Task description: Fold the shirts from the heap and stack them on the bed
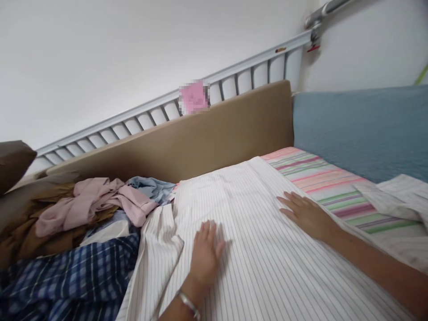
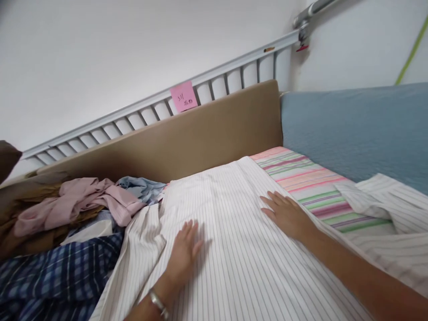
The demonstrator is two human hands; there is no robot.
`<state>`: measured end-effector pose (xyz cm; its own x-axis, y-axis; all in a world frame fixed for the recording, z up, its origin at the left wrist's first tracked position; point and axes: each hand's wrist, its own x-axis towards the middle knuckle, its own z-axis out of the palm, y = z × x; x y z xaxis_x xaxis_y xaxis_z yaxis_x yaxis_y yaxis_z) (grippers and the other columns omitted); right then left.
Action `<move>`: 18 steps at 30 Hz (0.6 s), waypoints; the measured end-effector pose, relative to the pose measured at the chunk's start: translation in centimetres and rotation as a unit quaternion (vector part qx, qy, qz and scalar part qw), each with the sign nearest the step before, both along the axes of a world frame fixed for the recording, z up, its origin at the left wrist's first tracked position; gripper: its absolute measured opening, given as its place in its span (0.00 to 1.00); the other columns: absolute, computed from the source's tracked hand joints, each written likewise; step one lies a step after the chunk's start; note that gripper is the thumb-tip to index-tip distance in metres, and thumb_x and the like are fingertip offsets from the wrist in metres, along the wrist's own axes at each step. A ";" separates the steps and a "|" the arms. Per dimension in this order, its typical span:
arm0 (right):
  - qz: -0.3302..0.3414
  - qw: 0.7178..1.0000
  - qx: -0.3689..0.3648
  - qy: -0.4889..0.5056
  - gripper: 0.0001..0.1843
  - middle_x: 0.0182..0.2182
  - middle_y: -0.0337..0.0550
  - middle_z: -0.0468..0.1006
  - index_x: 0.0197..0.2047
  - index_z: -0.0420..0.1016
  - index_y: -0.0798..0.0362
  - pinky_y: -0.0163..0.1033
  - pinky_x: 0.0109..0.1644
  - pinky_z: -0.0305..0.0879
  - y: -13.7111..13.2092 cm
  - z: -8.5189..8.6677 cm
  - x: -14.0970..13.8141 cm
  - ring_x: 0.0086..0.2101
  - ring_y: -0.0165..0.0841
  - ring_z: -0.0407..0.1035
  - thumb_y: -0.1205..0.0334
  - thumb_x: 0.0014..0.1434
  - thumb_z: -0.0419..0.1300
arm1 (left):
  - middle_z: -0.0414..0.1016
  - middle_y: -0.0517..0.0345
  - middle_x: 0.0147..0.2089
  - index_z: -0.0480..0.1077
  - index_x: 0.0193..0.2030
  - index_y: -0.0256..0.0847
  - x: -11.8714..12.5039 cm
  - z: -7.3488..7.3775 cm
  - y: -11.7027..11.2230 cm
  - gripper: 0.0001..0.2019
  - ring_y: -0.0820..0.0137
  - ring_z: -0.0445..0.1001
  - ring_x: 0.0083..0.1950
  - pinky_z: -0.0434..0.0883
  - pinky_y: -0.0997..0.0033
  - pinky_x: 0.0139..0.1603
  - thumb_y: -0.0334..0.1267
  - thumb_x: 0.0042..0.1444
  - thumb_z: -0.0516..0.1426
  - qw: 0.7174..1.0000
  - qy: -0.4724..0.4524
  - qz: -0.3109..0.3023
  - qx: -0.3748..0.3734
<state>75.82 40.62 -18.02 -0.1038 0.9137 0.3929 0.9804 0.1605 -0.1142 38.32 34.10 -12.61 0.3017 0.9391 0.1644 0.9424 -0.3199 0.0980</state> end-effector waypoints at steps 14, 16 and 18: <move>0.000 1.000 0.002 -0.022 0.31 0.61 0.44 0.62 0.60 0.63 0.42 0.54 0.62 0.51 -0.1 -1.3 0.6 0.61 0.46 0.52 0.38 0.59 0.43 | 0.58 0.32 0.63 0.60 0.60 0.28 -7.5 1.8 12.5 0.25 0.49 0.51 0.67 0.54 0.42 0.64 0.43 0.60 0.44 0.986 0.038 0.154 0.054; 0.006 1.000 0.003 -0.026 0.31 0.61 0.44 0.62 0.60 0.63 0.42 0.54 0.62 0.51 -0.1 -1.2 0.7 0.61 0.46 0.53 0.39 0.59 0.43 | 0.51 0.43 0.68 0.56 0.63 0.37 -3.3 1.7 12.7 0.26 0.53 0.43 0.70 0.49 0.44 0.66 0.46 0.61 0.43 0.993 0.043 0.083 0.067; 0.009 0.999 0.005 -0.035 0.30 0.61 0.45 0.62 0.60 0.63 0.43 0.53 0.62 0.52 -0.2 -1.0 0.7 0.61 0.46 0.53 0.40 0.60 0.43 | 0.50 0.59 0.69 0.53 0.64 0.51 0.2 0.9 13.5 0.24 0.60 0.44 0.70 0.49 0.50 0.68 0.49 0.61 0.42 0.998 0.047 -0.008 0.050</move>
